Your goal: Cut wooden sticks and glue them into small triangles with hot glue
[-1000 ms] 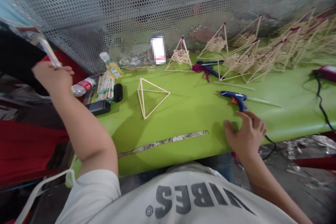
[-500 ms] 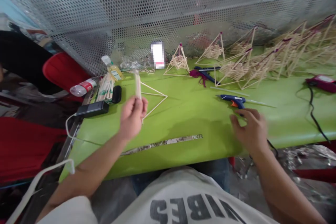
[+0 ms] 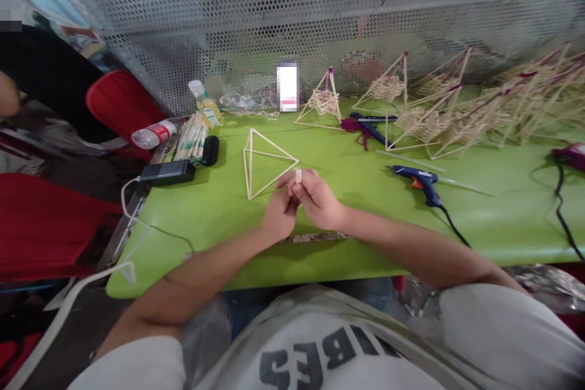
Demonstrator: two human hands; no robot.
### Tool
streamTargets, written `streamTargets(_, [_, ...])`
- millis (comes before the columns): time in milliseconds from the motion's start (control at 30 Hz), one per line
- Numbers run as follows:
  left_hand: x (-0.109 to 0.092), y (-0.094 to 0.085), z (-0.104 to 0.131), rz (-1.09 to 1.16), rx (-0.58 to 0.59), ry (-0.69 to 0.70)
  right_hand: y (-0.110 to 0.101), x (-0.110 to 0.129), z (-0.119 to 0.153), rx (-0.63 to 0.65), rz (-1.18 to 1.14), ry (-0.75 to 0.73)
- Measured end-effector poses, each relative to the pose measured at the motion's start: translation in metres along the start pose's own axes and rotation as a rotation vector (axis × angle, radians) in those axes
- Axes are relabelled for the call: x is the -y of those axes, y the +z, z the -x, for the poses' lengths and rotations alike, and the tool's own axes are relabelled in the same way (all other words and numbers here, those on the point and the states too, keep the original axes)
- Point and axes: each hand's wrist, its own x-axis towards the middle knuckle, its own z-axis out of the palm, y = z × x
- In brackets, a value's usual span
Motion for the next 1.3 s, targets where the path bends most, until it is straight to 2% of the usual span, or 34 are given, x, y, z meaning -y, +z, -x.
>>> streamTargets(133, [0.016,-0.001,0.008,-0.119,-0.009,-0.17,0.006,-0.037,0.016,0.074,0.054,0.118])
streamTargets(200, [0.017,-0.001,0.007,-0.135,0.006,-0.213,0.006,-0.043,0.019,0.066,0.027,0.142])
streamTargets(300, [0.013,-0.002,0.005,-0.117,0.044,-0.237,-0.001,-0.039,0.015,0.04,-0.109,0.178])
streamTargets(367, [0.008,-0.003,0.006,-0.101,0.093,-0.247,-0.008,-0.033,0.01,-0.05,-0.152,0.174])
streamTargets(467, [0.001,-0.003,0.009,-0.098,0.166,-0.261,-0.021,-0.024,0.003,-0.254,-0.109,0.131])
streamTargets(633, [-0.009,-0.003,0.012,-0.101,0.234,-0.282,-0.045,-0.019,-0.007,-0.352,-0.145,0.179])
streamTargets(733, [-0.016,-0.004,0.013,-0.119,0.264,-0.299,-0.073,-0.023,-0.017,-0.641,-0.251,0.161])
streamTargets(767, [-0.019,-0.003,0.014,-0.128,0.283,-0.314,-0.084,-0.024,-0.02,-0.755,-0.289,0.104])
streamTargets(833, [-0.024,-0.002,0.015,-0.132,0.312,-0.331,-0.103,-0.026,-0.023,-0.865,-0.322,-0.009])
streamTargets(867, [-0.027,-0.002,0.015,-0.128,0.317,-0.328,-0.108,-0.026,-0.022,-0.857,-0.341,-0.015])
streamTargets(933, [-0.032,-0.001,0.015,-0.109,0.312,-0.325,-0.11,-0.025,-0.016,-0.701,-0.389,0.067])
streamTargets(1000, [-0.037,-0.002,0.012,-0.115,0.31,-0.336,-0.1,-0.022,-0.007,-0.504,-0.404,0.166])
streamTargets(1067, [-0.043,-0.005,0.009,-0.139,0.319,-0.348,-0.088,-0.018,0.0,-0.418,-0.364,0.19])
streamTargets(1133, [-0.051,-0.007,0.005,-0.178,0.326,-0.329,-0.081,-0.014,0.002,-0.475,-0.293,0.166])
streamTargets(1200, [-0.065,-0.01,0.003,-0.222,0.322,-0.305,-0.086,-0.014,-0.001,-0.587,-0.252,0.14])
streamTargets(1233, [-0.074,-0.012,0.003,-0.261,0.327,-0.296,-0.096,-0.015,-0.004,-0.658,-0.249,0.129])
streamTargets(1300, [-0.095,-0.022,0.003,-0.371,0.376,-0.298,-0.127,-0.021,-0.007,-0.824,-0.29,0.106])
